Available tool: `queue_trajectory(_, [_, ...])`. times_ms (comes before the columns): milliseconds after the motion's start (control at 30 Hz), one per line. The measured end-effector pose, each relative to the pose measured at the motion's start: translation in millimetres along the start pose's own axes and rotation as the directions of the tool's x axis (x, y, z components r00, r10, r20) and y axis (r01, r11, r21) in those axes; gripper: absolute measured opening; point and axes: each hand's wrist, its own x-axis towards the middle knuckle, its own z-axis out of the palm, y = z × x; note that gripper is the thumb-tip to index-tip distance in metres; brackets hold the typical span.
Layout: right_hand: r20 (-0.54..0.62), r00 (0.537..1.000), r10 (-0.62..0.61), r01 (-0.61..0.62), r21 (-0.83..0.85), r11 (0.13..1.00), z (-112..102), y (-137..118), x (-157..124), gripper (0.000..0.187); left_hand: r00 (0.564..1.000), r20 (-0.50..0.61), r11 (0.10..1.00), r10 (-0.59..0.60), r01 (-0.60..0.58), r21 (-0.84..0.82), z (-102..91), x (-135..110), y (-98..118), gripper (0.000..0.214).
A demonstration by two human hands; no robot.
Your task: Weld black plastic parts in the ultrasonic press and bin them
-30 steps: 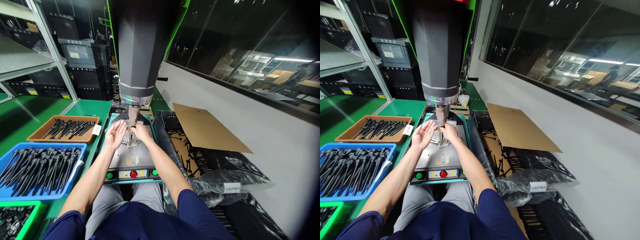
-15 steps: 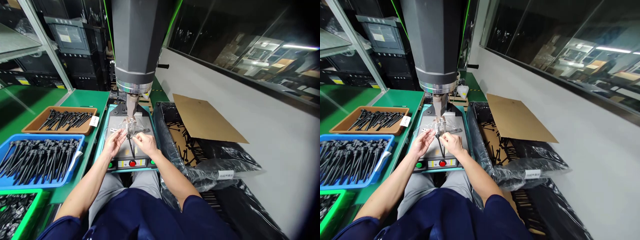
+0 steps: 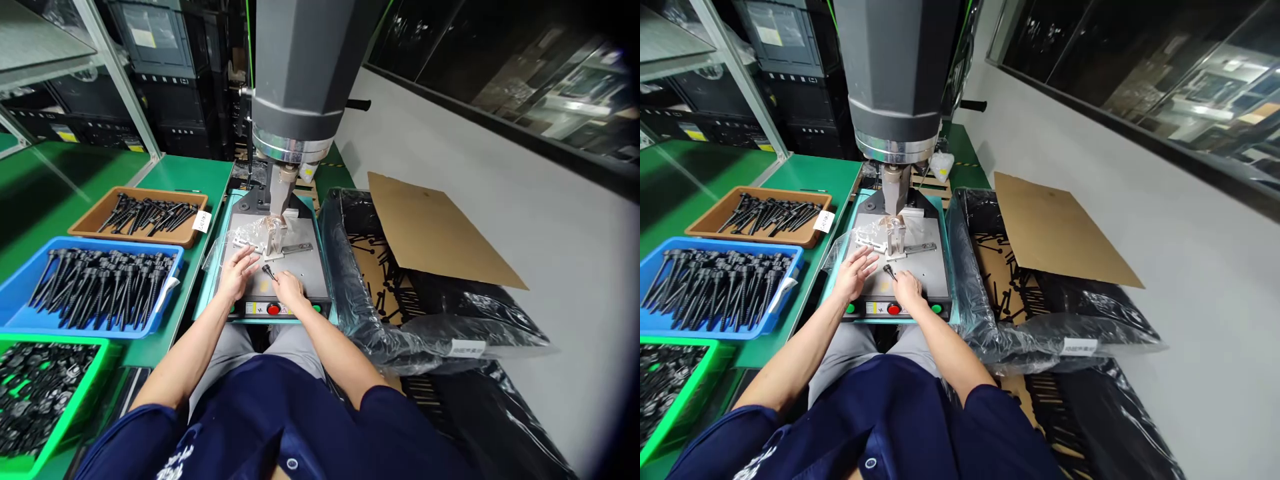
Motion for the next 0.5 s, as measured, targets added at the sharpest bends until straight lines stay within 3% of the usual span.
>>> queue_trajectory(100, [-0.156,0.981,-0.116,0.149,0.221,0.964,-7,12,-5,0.011,0.999,0.027,0.998,0.037,-0.039,0.050,-8.7,-10,8,0.055])
queue_trajectory(200, [-0.402,0.882,-0.245,0.402,0.372,0.837,-17,16,-19,0.008,0.997,0.066,0.986,0.050,-0.059,0.157,-11.9,-30,7,0.060])
queue_trajectory(267, [-0.512,0.804,-0.303,0.526,0.374,0.764,-23,13,-27,0.006,0.986,0.140,0.966,0.090,-0.120,0.228,-6.1,-45,6,0.061])
queue_trajectory(367, [-0.603,0.709,-0.365,0.640,0.333,0.693,-30,2,-30,0.005,0.938,0.267,0.892,0.220,-0.305,0.334,11.4,-60,8,0.054])
queue_trajectory(500, [-0.670,0.642,-0.374,0.701,0.314,0.640,-29,-9,-23,0.011,0.865,0.321,0.739,0.385,-0.497,0.455,28.6,-63,18,0.035])
